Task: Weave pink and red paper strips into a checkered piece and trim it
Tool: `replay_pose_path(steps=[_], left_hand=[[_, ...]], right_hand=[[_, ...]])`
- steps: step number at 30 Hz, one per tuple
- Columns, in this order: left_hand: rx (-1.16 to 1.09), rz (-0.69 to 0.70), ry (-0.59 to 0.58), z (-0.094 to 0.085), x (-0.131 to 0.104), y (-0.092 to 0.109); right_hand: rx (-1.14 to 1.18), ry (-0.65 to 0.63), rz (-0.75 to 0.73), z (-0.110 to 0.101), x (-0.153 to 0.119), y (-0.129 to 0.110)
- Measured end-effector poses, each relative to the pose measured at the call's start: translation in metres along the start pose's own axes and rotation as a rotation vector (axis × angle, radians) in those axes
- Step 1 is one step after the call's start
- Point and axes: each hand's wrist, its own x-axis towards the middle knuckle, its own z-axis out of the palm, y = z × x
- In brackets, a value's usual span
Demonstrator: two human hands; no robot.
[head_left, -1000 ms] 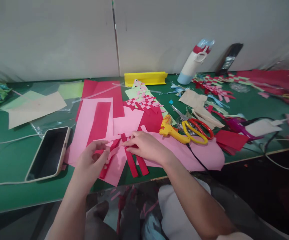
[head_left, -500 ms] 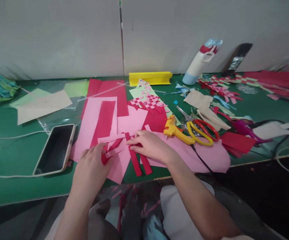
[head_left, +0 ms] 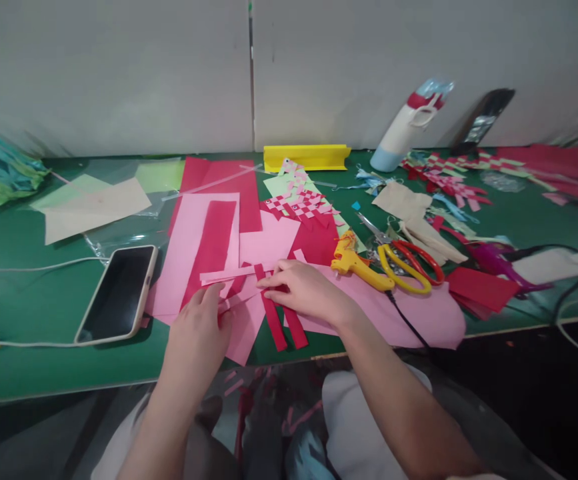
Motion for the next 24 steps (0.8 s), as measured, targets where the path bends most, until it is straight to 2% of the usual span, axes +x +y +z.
replay_pose_path(steps=[6, 9, 13, 16, 20, 24], left_hand=[[-0.282, -0.115, -0.084, -0.0021, 0.0005, 0.0023], [-0.346, -0.150, -0.124, -0.0020, 0.0004, 0.0028], [-0.424, -0.185, -0.120, 0.0011, 0.0017, 0.0009], [-0.587, -0.222, -0.088, 0.0044, 0.0035, -0.0013], [-0.839, -0.274, -0.136, 0.0071, 0.0060, 0.0000], [-0.968, -0.366, -0.138, 0.0049, 0.0080, 0.0033]], right_hand=[[0.027, 0.000, 0.013, -0.0006, 0.0002, -0.0011], [0.026, 0.004, 0.015, 0.0001, 0.0000, -0.0003], [0.029, 0.007, 0.017, 0.0005, 0.0001, 0.0011], [0.037, 0.007, 0.002, 0.0009, 0.0004, 0.0023], [0.052, 0.010, 0.003, 0.0013, 0.0005, 0.0047], [0.058, -0.007, 0.004, 0.0009, 0.0000, 0.0072]])
